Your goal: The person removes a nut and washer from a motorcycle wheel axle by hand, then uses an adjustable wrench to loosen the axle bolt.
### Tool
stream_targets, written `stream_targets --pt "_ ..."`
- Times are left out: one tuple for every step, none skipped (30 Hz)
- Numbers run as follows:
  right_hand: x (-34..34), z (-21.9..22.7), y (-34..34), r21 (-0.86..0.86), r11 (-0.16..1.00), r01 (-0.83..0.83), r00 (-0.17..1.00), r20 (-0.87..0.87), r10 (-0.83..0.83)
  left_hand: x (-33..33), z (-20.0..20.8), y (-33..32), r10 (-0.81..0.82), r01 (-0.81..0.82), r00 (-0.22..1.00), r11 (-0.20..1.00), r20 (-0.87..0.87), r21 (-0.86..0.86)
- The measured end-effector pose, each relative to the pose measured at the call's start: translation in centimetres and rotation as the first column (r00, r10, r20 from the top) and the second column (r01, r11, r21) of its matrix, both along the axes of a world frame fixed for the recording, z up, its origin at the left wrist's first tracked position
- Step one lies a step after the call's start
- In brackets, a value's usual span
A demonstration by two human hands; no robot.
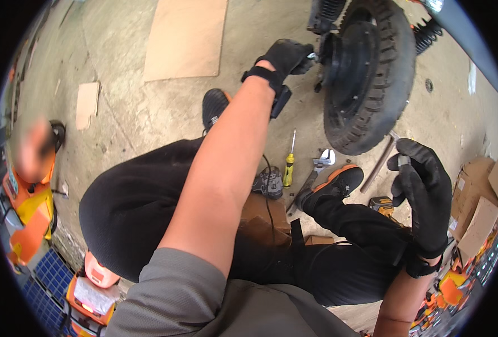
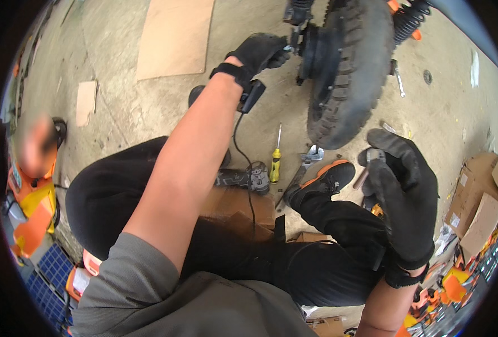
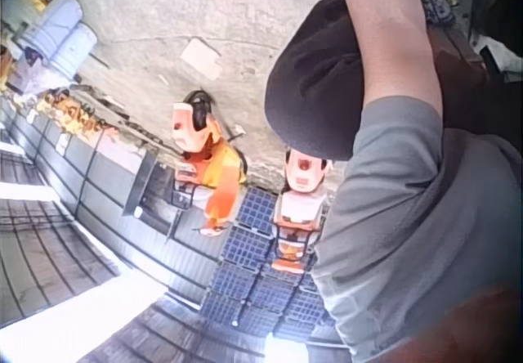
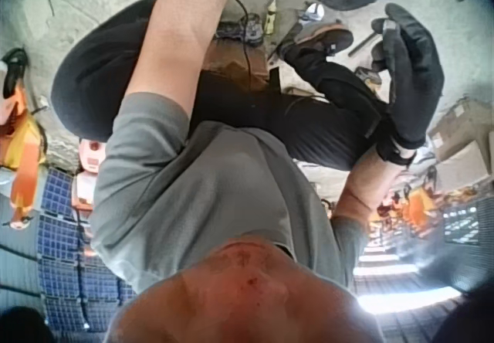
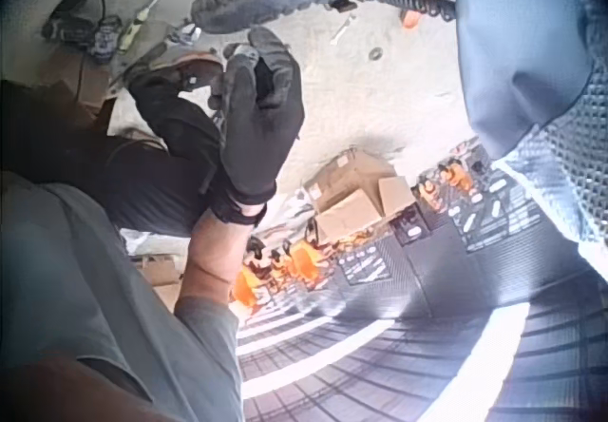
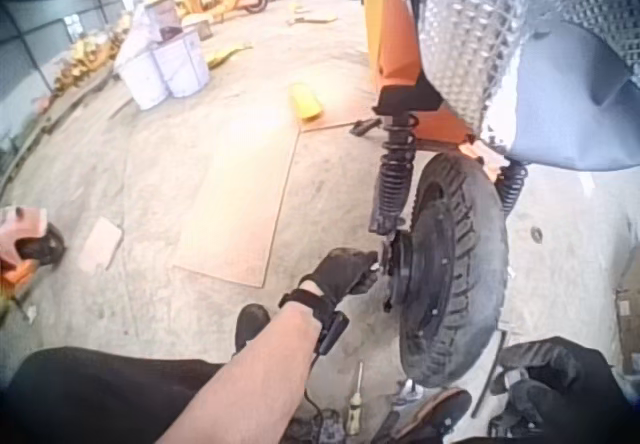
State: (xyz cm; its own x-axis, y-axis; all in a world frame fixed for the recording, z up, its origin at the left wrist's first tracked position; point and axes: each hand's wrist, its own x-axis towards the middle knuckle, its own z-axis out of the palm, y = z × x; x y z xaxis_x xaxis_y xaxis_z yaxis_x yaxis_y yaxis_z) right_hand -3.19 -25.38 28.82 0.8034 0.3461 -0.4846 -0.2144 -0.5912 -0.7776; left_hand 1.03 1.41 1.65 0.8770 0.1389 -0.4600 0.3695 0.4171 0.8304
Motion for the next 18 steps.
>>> stream_targets --pt "-0.03 -0.04 -0.2 0.001 1.0 -0.009 1.0 0.021 0.009 0.11 0.08 -0.35 0.013 -0.013 1.0 1.0 -0.011 -0.009" --pt "-0.13 -0.09 -0.1 -0.009 1.0 -0.021 1.0 0.021 0.021 0.12 0.16 -0.58 0.024 -0.025 0.999 1.0 -0.023 -0.018" --pt "-0.12 -0.11 -0.01 -0.017 0.999 -0.034 0.999 0.024 0.034 0.23 0.16 -0.66 0.025 -0.024 0.999 1.0 -0.043 0.009" --pt "-0.14 -0.11 0.09 -0.026 0.999 -0.045 0.999 0.028 0.046 0.06 0.11 -0.65 0.039 -0.039 0.998 0.999 -0.041 -0.006" --pt "-0.19 -0.11 0.2 -0.037 0.998 -0.054 0.998 0.019 0.055 -0.12 0.05 -0.64 0.051 -0.052 0.998 0.998 -0.039 -0.022" --pt "-0.15 -0.11 0.29 -0.032 0.998 -0.058 0.998 0.019 0.059 -0.11 -0.05 -0.61 0.062 -0.064 0.998 0.997 -0.031 -0.039" --pt "-0.11 -0.15 0.34 -0.027 0.998 -0.061 0.998 0.02 0.061 -0.1 -0.14 -0.58 0.079 -0.08 0.997 0.995 -0.016 -0.057" --pt "-0.09 -0.18 0.39 -0.022 0.998 -0.063 0.998 0.021 0.063 -0.11 -0.24 -0.56 0.095 -0.095 0.996 0.993 -0.001 -0.075" --pt "-0.05 -0.24 0.43 -0.034 0.998 -0.06 0.998 0.015 0.06 -0.07 -0.34 -0.6 0.109 -0.107 0.994 0.99 0.014 -0.094" --pt "0.01 -0.31 0.5 -0.047 0.997 -0.057 0.998 0.009 0.057 -0.04 -0.43 -0.67 0.112 -0.109 0.994 0.989 0.019 -0.103" --pt "0.04 -0.35 0.54 -0.059 0.997 -0.053 0.999 0.004 0.053 -0.04 -0.53 -0.77 0.115 -0.111 0.993 0.987 0.025 -0.113" --pt "0.1 -0.43 0.55 -0.06 0.996 -0.058 0.998 0.002 0.058 -0.06 -0.59 -0.75 0.119 -0.115 0.992 0.986 0.03 -0.119" --pt "0.17 -0.5 0.54 -0.062 0.996 -0.063 0.998 -0.001 0.063 -0.08 -0.65 -0.7 0.117 -0.113 0.993 0.986 0.026 -0.118" --pt "0.24 -0.56 0.53 -0.063 0.996 -0.068 0.998 -0.003 0.068 -0.1 -0.7 -0.64 0.115 -0.112 0.993 0.987 0.023 -0.118" --pt "0.32 -0.58 0.5 -0.066 0.995 -0.072 0.997 -0.002 0.072 -0.05 -0.61 -0.66 0.111 -0.108 0.994 0.987 0.02 -0.119" --pt "0.41 -0.6 0.47 -0.07 0.995 -0.075 0.997 -0.001 0.075 -0.07 -0.53 -0.56 0.102 -0.099 0.995 0.989 0.02 -0.111" --pt "0.48 -0.62 0.45 -0.074 0.994 -0.078 0.997 0.0 0.078 -0.17 -0.48 -0.35 0.093 -0.091 0.995 0.99 0.02 -0.103" --pt "0.53 -0.62 0.48 -0.083 0.993 -0.078 0.997 0.005 0.078 -0.2 -0.42 -0.22 0.083 -0.081 0.996 0.992 0.021 -0.096"
